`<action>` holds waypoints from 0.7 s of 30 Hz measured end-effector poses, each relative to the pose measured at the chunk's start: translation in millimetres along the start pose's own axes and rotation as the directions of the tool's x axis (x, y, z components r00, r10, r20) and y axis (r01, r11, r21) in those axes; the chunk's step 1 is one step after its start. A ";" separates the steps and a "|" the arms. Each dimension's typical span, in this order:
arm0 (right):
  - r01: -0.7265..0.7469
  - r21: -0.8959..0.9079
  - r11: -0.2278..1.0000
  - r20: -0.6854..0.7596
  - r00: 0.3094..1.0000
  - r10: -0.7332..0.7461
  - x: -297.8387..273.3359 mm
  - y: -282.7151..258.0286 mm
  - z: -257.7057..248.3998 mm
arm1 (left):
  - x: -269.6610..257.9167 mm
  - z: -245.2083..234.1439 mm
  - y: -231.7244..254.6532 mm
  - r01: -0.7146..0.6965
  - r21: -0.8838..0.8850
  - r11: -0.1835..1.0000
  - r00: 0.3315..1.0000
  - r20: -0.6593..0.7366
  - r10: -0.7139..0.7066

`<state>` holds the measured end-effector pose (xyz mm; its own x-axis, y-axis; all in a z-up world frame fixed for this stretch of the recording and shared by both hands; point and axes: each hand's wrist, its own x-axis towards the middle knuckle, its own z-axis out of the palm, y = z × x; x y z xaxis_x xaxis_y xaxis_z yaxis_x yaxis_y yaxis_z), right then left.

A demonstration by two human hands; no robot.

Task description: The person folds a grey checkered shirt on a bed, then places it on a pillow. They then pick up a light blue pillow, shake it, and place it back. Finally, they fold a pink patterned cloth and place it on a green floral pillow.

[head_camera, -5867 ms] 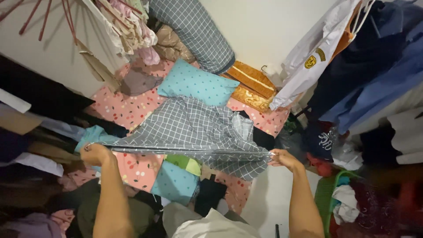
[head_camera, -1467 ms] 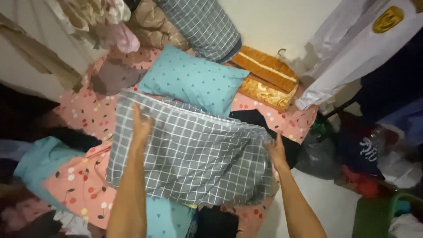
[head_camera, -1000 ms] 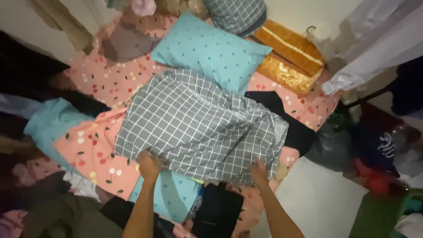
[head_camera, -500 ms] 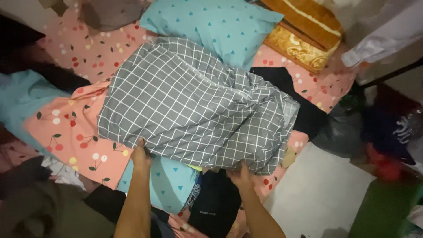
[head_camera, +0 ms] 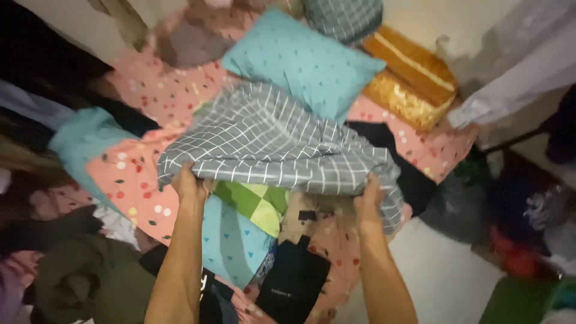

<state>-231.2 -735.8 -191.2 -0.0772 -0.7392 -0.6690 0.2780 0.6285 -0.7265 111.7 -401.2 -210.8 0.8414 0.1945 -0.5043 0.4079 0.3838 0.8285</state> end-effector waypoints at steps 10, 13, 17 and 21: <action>0.357 0.155 0.921 0.214 0.898 -0.384 -53.3 -212.4 132.1 | -78.9 58.9 243.6 -0.241 -0.351 0.905 0.969 -0.135 0.206; 0.336 0.202 0.920 0.261 0.887 -0.381 -73.6 -226.9 153.5 | -90.0 32.0 279.9 -0.255 -0.405 0.878 0.965 -0.163 0.205; 0.315 0.250 0.916 0.310 0.870 -0.383 -124.1 -227.6 160.9 | -141.9 1.8 322.0 -0.370 -0.273 0.888 0.912 -0.290 0.290; 0.357 0.228 0.906 0.340 0.842 -0.418 -160.2 -231.0 154.4 | -205.2 -32.8 348.7 -0.576 -0.125 0.808 0.780 -0.381 0.497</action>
<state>-135.2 -800.0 108.0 0.1447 -0.9678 -0.2062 0.4429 0.2497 -0.8611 69.6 -277.6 173.6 0.7233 0.6865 -0.0747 -0.1995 0.3113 0.9291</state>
